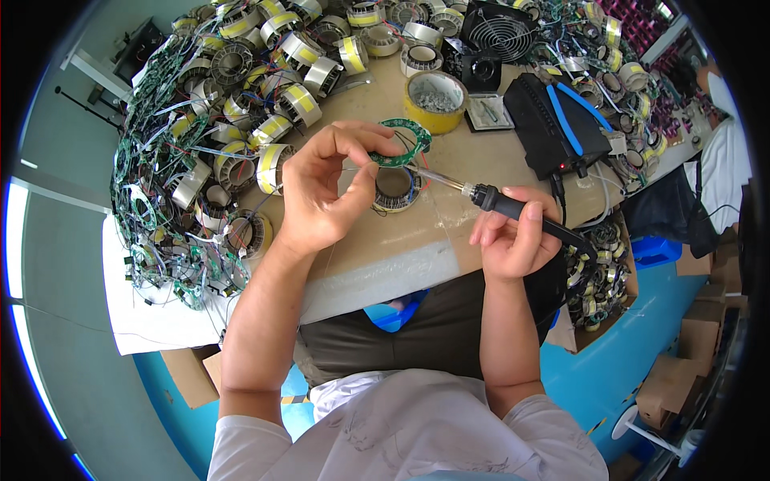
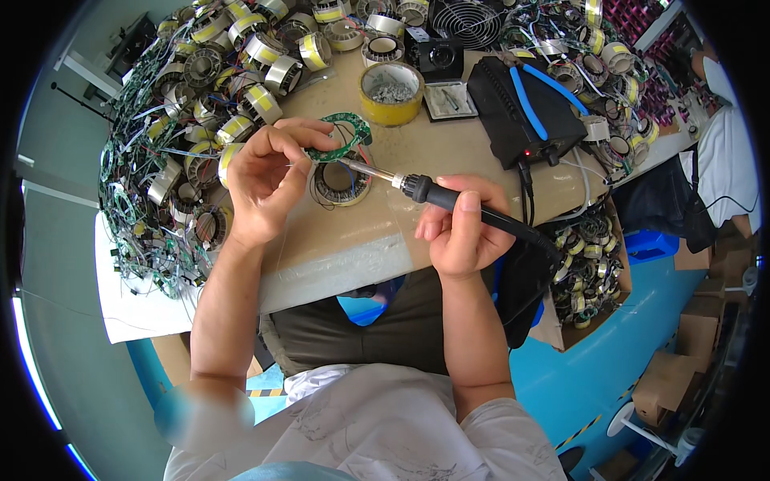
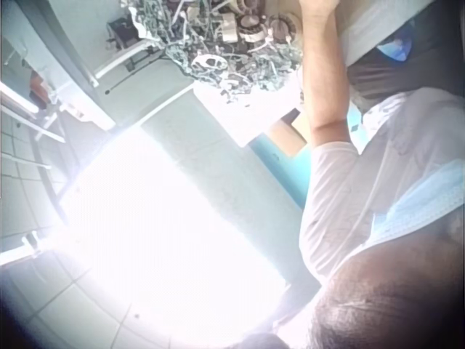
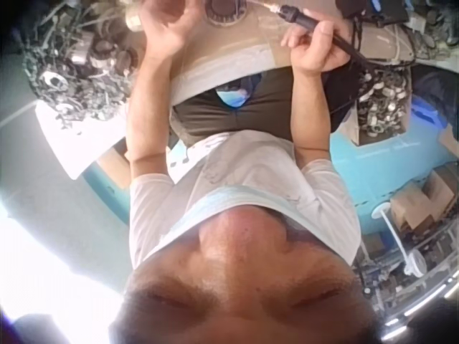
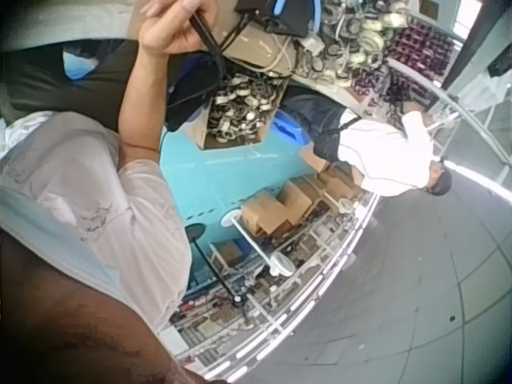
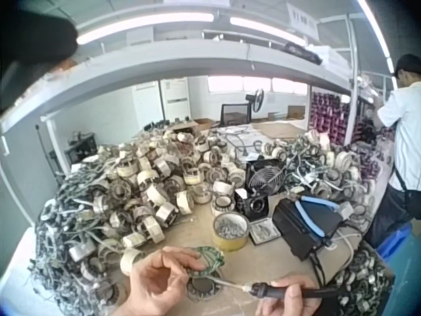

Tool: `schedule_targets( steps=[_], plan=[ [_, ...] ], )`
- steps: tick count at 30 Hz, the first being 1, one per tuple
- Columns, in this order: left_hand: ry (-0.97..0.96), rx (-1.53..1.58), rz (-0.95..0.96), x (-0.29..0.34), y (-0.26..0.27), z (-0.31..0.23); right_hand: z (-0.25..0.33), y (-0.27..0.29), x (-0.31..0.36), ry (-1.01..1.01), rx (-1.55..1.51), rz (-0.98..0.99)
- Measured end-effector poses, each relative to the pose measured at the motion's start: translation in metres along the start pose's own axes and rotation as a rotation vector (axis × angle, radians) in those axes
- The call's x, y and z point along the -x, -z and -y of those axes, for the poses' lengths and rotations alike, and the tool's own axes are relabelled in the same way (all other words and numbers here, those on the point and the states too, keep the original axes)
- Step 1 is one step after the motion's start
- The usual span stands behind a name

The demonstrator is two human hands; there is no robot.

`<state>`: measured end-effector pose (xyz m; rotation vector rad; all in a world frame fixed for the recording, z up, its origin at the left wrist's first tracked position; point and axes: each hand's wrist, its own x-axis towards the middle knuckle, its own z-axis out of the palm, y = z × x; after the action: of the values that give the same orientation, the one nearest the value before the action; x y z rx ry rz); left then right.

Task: Soldering wires to circular circuit boards and assembling them onto magnetic coils at a factory workbench.

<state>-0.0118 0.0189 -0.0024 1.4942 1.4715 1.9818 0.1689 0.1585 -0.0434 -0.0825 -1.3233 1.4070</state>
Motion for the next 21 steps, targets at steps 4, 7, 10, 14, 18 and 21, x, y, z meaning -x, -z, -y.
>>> schedule_targets(
  steps=[4,7,10,14,18,21],
  plan=[
    [0.000,-0.006,-0.005,0.0022,0.0003,-0.0011,0.0008,-0.0010,0.0008,0.011,0.013,0.011],
    [-0.005,-0.009,-0.012,0.0014,-0.0010,-0.0019,-0.0004,-0.0017,-0.0014,0.010,0.002,0.014],
    [0.006,-0.004,-0.022,0.0020,-0.0019,-0.0036,0.0010,-0.0012,0.0004,0.011,0.002,0.023],
    [0.002,-0.007,-0.014,0.0014,-0.0023,-0.0032,0.0002,-0.0004,0.0002,0.026,0.010,0.012],
    [0.020,-0.004,-0.021,0.0035,-0.0031,-0.0029,-0.0008,0.0002,0.0010,0.024,0.009,0.021],
    [-0.001,-0.025,-0.015,0.0025,-0.0019,-0.0020,-0.0006,0.0009,-0.0007,0.024,0.026,0.032]
  ],
)
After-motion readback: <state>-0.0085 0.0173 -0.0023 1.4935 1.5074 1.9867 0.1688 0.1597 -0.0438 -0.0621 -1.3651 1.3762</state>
